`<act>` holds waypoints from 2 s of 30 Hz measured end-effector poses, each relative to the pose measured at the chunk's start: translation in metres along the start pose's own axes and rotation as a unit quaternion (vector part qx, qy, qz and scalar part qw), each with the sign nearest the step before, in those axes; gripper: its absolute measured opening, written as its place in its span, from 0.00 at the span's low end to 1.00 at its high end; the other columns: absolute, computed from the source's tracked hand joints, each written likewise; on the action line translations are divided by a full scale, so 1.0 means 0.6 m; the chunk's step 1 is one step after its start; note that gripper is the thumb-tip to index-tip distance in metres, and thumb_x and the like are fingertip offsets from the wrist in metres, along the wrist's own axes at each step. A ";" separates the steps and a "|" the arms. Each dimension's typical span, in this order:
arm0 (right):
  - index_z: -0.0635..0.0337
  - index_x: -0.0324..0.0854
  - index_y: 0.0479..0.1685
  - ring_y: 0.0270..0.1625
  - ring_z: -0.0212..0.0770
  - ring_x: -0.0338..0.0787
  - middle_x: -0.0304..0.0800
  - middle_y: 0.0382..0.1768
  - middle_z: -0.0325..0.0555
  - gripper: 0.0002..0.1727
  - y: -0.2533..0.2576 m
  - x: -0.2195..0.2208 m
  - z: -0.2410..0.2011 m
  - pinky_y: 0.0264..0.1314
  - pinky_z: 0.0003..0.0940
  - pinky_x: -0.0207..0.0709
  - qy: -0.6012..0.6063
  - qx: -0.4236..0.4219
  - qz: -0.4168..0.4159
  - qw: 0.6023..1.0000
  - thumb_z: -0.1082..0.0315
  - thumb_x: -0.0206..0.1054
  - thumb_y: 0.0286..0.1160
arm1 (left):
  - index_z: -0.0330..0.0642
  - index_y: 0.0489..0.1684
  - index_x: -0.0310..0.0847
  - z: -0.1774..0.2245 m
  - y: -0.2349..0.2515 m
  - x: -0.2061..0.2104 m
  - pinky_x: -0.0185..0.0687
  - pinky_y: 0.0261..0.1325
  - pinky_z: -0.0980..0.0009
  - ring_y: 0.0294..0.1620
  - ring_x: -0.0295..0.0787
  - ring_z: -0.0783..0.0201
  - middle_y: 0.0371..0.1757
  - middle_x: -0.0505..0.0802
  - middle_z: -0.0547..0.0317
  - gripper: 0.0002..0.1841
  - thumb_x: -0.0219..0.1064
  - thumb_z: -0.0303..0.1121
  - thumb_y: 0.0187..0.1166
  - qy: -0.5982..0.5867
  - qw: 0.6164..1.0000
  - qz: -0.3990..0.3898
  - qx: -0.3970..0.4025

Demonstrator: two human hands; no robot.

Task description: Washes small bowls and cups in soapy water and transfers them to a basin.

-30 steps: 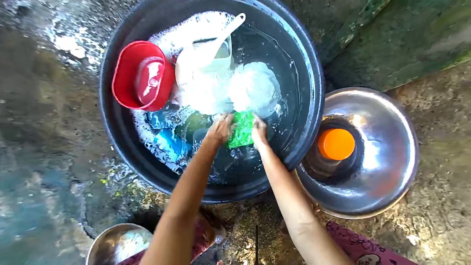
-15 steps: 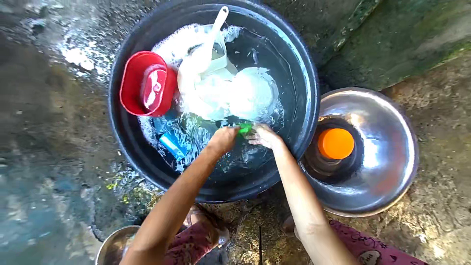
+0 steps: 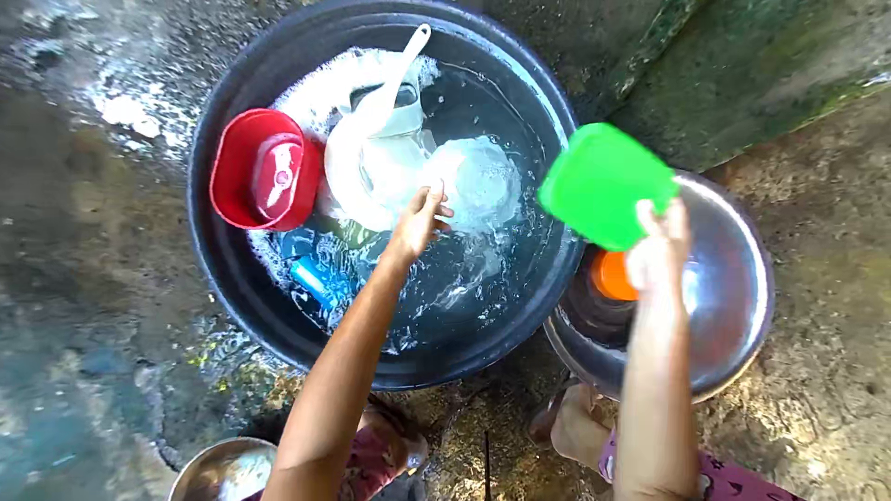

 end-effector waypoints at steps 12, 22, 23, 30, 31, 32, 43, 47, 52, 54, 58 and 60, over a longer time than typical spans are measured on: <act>0.61 0.56 0.86 0.59 0.47 0.84 0.73 0.72 0.60 0.28 0.068 -0.311 0.256 0.56 0.40 0.82 -0.182 0.315 0.180 0.914 0.60 0.55 0.92 | 0.27 0.69 0.79 -0.071 0.016 -0.155 0.72 0.74 0.32 0.70 0.84 0.31 0.63 0.88 0.27 0.20 0.59 0.36 0.91 0.300 0.950 0.049 -0.063; 0.75 0.67 0.79 0.76 0.60 0.75 0.60 0.82 0.76 0.29 0.013 0.060 -0.049 0.72 0.42 0.77 -0.327 -0.137 0.042 0.934 0.65 0.59 0.85 | 0.21 0.88 0.50 -0.176 0.015 -0.239 0.60 0.84 0.31 0.86 0.61 0.21 0.85 0.61 0.13 0.43 0.72 0.36 0.79 0.322 0.921 0.151 -0.156; 0.73 0.69 0.77 0.74 0.58 0.78 0.63 0.81 0.74 0.27 -0.004 0.117 -0.050 0.69 0.43 0.79 -0.326 -0.149 -0.010 0.933 0.64 0.58 0.85 | 0.20 0.89 0.47 -0.173 0.016 -0.236 0.58 0.85 0.31 0.87 0.59 0.22 0.86 0.60 0.13 0.44 0.71 0.33 0.79 0.307 0.925 0.151 -0.167; 0.66 0.80 0.69 0.69 0.61 0.81 0.67 0.80 0.69 0.24 -0.102 0.391 0.068 0.62 0.52 0.81 -0.306 -0.096 -0.284 0.904 0.64 0.71 0.76 | 0.31 0.72 0.73 -0.235 0.062 -0.258 0.75 0.68 0.46 0.67 0.80 0.49 0.67 0.84 0.37 0.30 0.42 0.49 0.90 -0.101 0.959 0.218 -0.148; 0.66 0.78 0.71 0.72 0.64 0.79 0.64 0.82 0.70 0.26 -0.105 0.403 0.090 0.68 0.57 0.78 -0.315 -0.070 -0.300 0.898 0.63 0.73 0.76 | 0.31 0.75 0.72 -0.234 0.065 -0.262 0.74 0.72 0.45 0.71 0.79 0.48 0.70 0.83 0.36 0.32 0.43 0.52 0.90 -0.137 0.955 0.229 -0.133; 0.65 0.77 0.74 0.75 0.67 0.76 0.60 0.84 0.70 0.28 -0.105 0.411 0.114 0.71 0.61 0.76 -0.331 -0.043 -0.312 0.889 0.61 0.73 0.76 | 0.31 0.79 0.70 -0.231 0.067 -0.267 0.70 0.78 0.44 0.77 0.77 0.46 0.75 0.81 0.35 0.35 0.45 0.55 0.91 -0.147 0.952 0.239 -0.121; 0.62 0.58 0.91 0.89 0.70 0.59 0.54 0.90 0.70 0.44 -0.062 0.360 0.246 0.85 0.69 0.56 -0.542 0.111 -0.384 0.740 0.52 0.71 0.79 | 0.31 0.80 0.65 -0.177 0.103 -0.231 0.82 0.65 0.63 0.59 0.86 0.59 0.64 0.86 0.42 0.28 0.51 0.46 0.95 -0.293 0.912 0.285 -0.020; 0.60 0.62 0.87 0.83 0.68 0.71 0.65 0.85 0.67 0.43 -0.053 0.357 0.258 0.80 0.67 0.66 -0.508 0.110 -0.381 0.764 0.52 0.75 0.76 | 0.33 0.83 0.59 -0.152 0.111 -0.233 0.85 0.65 0.66 0.60 0.88 0.62 0.67 0.85 0.46 0.22 0.49 0.35 0.95 -0.326 0.920 0.216 0.025; 0.59 0.79 0.75 0.83 0.67 0.69 0.72 0.80 0.64 0.32 -0.058 0.365 0.240 0.78 0.70 0.62 -0.559 0.019 -0.344 0.754 0.51 0.75 0.75 | 0.33 0.82 0.60 -0.119 0.096 -0.241 0.88 0.60 0.66 0.56 0.91 0.61 0.66 0.85 0.43 0.21 0.49 0.31 0.95 -0.230 0.958 0.170 0.009; 0.61 0.85 0.66 0.76 0.69 0.76 0.80 0.71 0.66 0.27 -0.049 0.380 0.215 0.71 0.70 0.69 -0.532 -0.087 -0.295 0.789 0.53 0.76 0.73 | 0.33 0.83 0.59 -0.106 0.093 -0.241 0.88 0.61 0.65 0.56 0.91 0.61 0.66 0.85 0.42 0.22 0.48 0.33 0.96 -0.182 0.972 0.149 -0.003; 0.64 0.83 0.66 0.70 0.63 0.84 0.85 0.66 0.63 0.25 -0.056 0.394 0.192 0.71 0.62 0.75 -0.474 -0.114 -0.293 0.822 0.54 0.70 0.80 | 0.35 0.89 0.56 -0.105 0.066 -0.225 0.81 0.70 0.47 0.68 0.86 0.42 0.74 0.81 0.31 0.30 0.46 0.47 0.96 0.014 0.990 0.074 -0.123; 0.64 0.80 0.71 0.71 0.62 0.83 0.84 0.68 0.63 0.27 -0.076 0.402 0.190 0.73 0.61 0.75 -0.433 -0.101 -0.342 0.828 0.54 0.71 0.79 | 0.28 0.84 0.63 -0.109 0.045 -0.210 0.70 0.77 0.34 0.77 0.77 0.30 0.77 0.78 0.23 0.33 0.50 0.51 0.94 0.160 0.971 -0.010 -0.178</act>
Point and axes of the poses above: each hand's wrist, its own y-axis towards the middle knuckle, its own x-axis out of the palm, z = x × y, the point moved 9 cm from there along y, towards the middle knuckle
